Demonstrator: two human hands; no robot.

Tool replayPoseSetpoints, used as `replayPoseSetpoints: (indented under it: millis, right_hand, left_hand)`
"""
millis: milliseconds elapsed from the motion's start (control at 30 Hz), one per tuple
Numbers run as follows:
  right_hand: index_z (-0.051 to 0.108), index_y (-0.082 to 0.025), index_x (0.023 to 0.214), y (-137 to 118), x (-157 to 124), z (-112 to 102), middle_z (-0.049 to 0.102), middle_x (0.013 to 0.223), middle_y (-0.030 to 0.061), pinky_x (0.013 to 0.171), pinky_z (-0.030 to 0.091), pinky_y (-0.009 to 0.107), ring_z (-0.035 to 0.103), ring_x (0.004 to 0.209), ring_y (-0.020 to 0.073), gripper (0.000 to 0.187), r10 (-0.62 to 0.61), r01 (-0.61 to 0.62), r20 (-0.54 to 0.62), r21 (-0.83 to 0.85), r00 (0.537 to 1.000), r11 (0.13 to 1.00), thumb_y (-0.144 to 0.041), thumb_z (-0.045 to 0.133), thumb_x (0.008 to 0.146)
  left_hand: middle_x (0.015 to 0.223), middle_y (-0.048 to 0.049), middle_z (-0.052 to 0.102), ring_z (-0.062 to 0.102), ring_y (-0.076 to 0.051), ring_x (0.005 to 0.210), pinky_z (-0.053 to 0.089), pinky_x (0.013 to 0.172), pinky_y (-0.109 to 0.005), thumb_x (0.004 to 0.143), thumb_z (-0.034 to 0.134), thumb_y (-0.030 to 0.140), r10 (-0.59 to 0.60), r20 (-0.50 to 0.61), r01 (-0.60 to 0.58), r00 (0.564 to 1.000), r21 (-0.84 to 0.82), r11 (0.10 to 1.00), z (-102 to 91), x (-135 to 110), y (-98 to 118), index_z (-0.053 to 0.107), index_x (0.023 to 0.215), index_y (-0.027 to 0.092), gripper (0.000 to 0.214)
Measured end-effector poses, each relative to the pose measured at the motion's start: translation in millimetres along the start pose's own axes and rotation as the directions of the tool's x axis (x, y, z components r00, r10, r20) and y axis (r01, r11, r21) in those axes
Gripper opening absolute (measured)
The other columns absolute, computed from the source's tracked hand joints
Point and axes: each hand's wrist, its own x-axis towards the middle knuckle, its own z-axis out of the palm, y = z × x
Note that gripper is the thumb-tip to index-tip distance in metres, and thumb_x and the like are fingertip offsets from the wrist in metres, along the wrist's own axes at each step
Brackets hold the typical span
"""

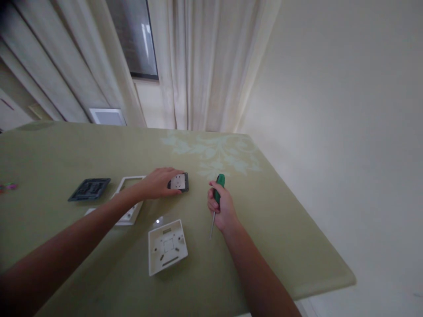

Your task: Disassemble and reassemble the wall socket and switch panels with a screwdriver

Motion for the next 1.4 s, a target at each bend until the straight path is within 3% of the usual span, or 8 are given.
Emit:
replayPoseSetpoints:
  millis: [300,467,600,667,767,900,1200,1400]
  right_hand:
    - [0.061,-0.021,0.087,2,2,-1,0.056,0.056,-0.0099,0.031,0.015,0.016,0.027,0.035,0.0021,0.034,-0.014,0.014,-0.032,0.000,0.999,1.000,-0.035,0.088,0.072]
    - [0.059,-0.022,0.086,2,2,-1,0.055,0.055,-0.0110,0.031,0.015,0.015,0.026,0.035,0.0018,0.036,-0.033,0.033,-0.040,-0.021,0.999,0.999,-0.036,0.088,0.072]
    - [0.057,-0.022,0.086,1,4,-4,0.054,0.055,-0.0114,0.032,0.014,0.016,0.028,0.035,0.0015,0.038,-0.044,0.042,-0.044,-0.036,0.998,0.998,-0.037,0.089,0.071]
    - [0.057,-0.022,0.086,1,4,-4,0.054,0.055,-0.0115,0.032,0.014,0.016,0.028,0.035,0.0016,0.038,-0.050,0.048,-0.050,-0.039,0.997,0.998,-0.037,0.089,0.070]
    - [0.058,-0.022,0.087,3,4,-4,0.054,0.055,-0.0116,0.032,0.014,0.016,0.028,0.035,0.0016,0.038,-0.051,0.049,-0.051,-0.048,0.997,0.998,-0.037,0.089,0.071]
    - [0.059,-0.022,0.089,6,4,-3,0.054,0.056,-0.0114,0.033,0.014,0.017,0.029,0.035,0.0020,0.038,-0.051,0.048,-0.044,-0.075,0.998,0.996,-0.038,0.089,0.072]
    - [0.057,-0.022,0.086,14,7,-2,0.053,0.055,-0.0126,0.033,0.014,0.018,0.028,0.035,0.0022,0.040,-0.099,0.089,-0.050,-0.174,0.994,0.981,-0.044,0.086,0.068]
    - [0.063,-0.019,0.082,20,-6,10,0.068,0.070,-0.0050,0.034,0.012,0.020,0.027,0.036,0.0005,0.034,-0.022,0.058,0.094,-0.400,0.995,0.915,-0.044,0.084,0.073]
  left_hand:
    - [0.140,-0.0209,0.070,0.066,-0.042,0.127,0.048,0.111,-0.055,0.088,0.079,0.050,0.006,-0.024,-0.005,1.000,0.054,0.999,7.0,-7,2,0.067,0.138,0.016,0.062]
    - [0.137,-0.0199,0.072,0.067,-0.039,0.124,0.050,0.110,-0.053,0.091,0.075,0.044,-0.042,-0.129,0.045,0.991,0.022,0.999,-14.0,-13,2,0.065,0.138,0.013,0.057]
    - [0.135,-0.0146,0.071,0.068,-0.033,0.122,0.054,0.108,-0.048,0.093,0.072,0.052,-0.095,-0.292,0.039,0.952,-0.192,0.981,-43.2,-50,24,0.062,0.140,0.016,0.060]
    - [0.138,-0.0123,0.070,0.067,-0.033,0.125,0.054,0.108,-0.049,0.093,0.072,0.053,-0.056,-0.257,-0.007,0.965,-0.239,0.971,-46.8,-78,46,0.061,0.143,0.022,0.060]
    - [0.139,-0.0122,0.071,0.067,-0.036,0.124,0.055,0.106,-0.052,0.087,0.080,0.051,0.034,-0.146,-0.066,0.989,-0.218,0.974,-31.5,-117,81,0.061,0.142,0.025,0.064]
    - [0.139,-0.0113,0.070,0.069,-0.036,0.121,0.057,0.105,-0.053,0.084,0.083,0.043,-0.012,-0.118,-0.016,0.993,-0.236,0.972,1.8,-146,107,0.059,0.142,0.028,0.065]
    - [0.147,-0.0139,0.068,0.068,-0.040,0.129,0.058,0.107,-0.058,0.083,0.085,0.039,-0.149,-0.065,0.130,0.987,-0.229,0.965,16.2,-153,109,0.061,0.143,0.022,0.067]
    - [0.151,-0.0142,0.065,0.066,-0.038,0.133,0.057,0.111,-0.056,0.087,0.083,0.043,-0.101,-0.068,0.082,0.993,-0.247,0.966,14.0,-158,102,0.056,0.148,0.024,0.069]
